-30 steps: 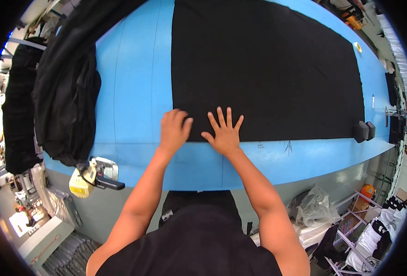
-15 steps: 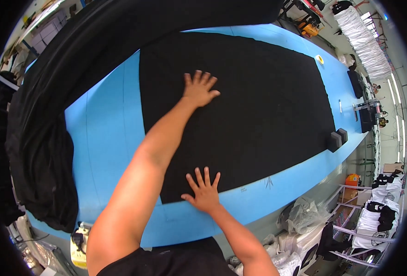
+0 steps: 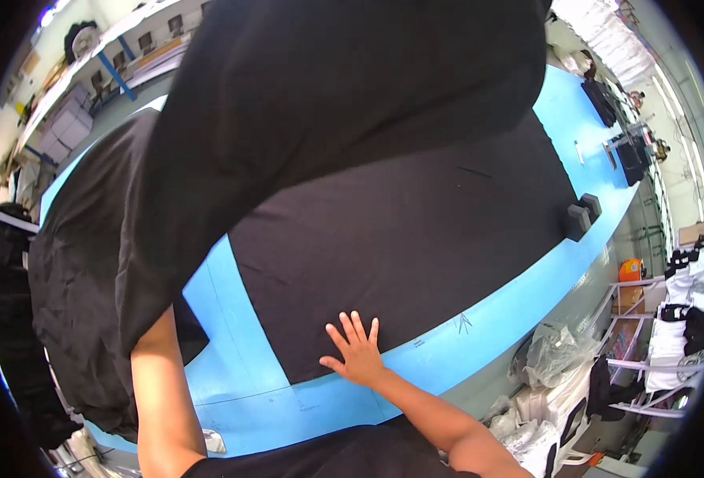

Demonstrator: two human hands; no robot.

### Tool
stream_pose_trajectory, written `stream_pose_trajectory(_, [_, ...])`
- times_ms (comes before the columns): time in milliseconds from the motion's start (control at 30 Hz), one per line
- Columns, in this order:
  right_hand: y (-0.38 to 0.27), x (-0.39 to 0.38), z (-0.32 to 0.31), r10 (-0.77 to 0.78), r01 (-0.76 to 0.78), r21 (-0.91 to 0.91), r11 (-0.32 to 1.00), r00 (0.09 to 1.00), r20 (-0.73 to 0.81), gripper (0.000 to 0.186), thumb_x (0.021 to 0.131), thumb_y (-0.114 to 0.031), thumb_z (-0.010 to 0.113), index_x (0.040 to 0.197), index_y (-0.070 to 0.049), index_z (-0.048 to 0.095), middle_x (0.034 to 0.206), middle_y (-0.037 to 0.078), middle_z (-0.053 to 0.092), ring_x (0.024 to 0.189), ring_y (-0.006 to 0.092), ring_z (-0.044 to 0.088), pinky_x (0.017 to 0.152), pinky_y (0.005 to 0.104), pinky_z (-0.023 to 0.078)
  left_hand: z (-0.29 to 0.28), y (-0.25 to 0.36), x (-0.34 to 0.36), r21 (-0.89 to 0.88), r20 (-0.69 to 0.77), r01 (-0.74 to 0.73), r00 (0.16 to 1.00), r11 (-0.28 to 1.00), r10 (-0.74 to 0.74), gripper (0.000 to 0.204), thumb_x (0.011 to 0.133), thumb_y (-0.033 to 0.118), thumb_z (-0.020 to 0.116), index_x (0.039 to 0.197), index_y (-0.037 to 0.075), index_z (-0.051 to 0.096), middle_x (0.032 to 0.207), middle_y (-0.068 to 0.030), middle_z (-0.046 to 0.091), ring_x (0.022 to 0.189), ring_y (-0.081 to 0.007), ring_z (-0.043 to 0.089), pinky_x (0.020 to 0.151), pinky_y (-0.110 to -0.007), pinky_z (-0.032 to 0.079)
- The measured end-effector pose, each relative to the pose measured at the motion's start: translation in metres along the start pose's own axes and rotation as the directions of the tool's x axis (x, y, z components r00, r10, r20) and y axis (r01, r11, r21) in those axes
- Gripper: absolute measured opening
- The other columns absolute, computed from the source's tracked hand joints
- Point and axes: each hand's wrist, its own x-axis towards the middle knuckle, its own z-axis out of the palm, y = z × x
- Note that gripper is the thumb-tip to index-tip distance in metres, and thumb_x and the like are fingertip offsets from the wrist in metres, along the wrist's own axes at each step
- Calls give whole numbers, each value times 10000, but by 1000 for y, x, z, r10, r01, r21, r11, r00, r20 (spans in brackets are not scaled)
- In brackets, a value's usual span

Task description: Laying out and cutting black fabric on a production table using an electric cutter and weights.

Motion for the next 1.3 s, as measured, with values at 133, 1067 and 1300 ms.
stream_pose_trajectory(133, [50, 29, -56, 71, -19, 166, 986, 946, -315, 707, 903, -482, 666, 1416, -32, 480, 1493, 237, 397, 1397, 427, 353, 1139, 583, 252, -56, 38, -83, 138, 12, 46, 999, 989, -48, 570, 1001, 478, 461, 1453, 131, 475, 1505, -135, 464, 1368, -324, 446, 1161, -423, 334])
stream_pose_trajectory(1067, [426, -60, -227, 517, -242, 604, 759, 788, -335, 388, 913, -296, 722, 1166, -11, 652, 1028, 83, 632, 817, 152, 589, 758, 297, 528, 18, 179, -46, -73, -52, 19, 998, 997, -23, 464, 1015, 416, 463, 1355, 123, 585, 1397, -115, 578, 1287, -358, 517, 1147, -475, 354])
stream_pose_trajectory(1300, [492, -74, -272, 595, -348, 529, 774, 683, -423, 354, 899, -292, 735, 1110, -14, 677, 915, 73, 626, 716, 137, 565, 699, 293, 525, 106, 165, -42, -967, -78, -69, 996, 246, -29, 447, 1014, 389, 476, 1330, 101, 605, 1370, -104, 603, 1258, -336, 547, 1132, -494, 375])
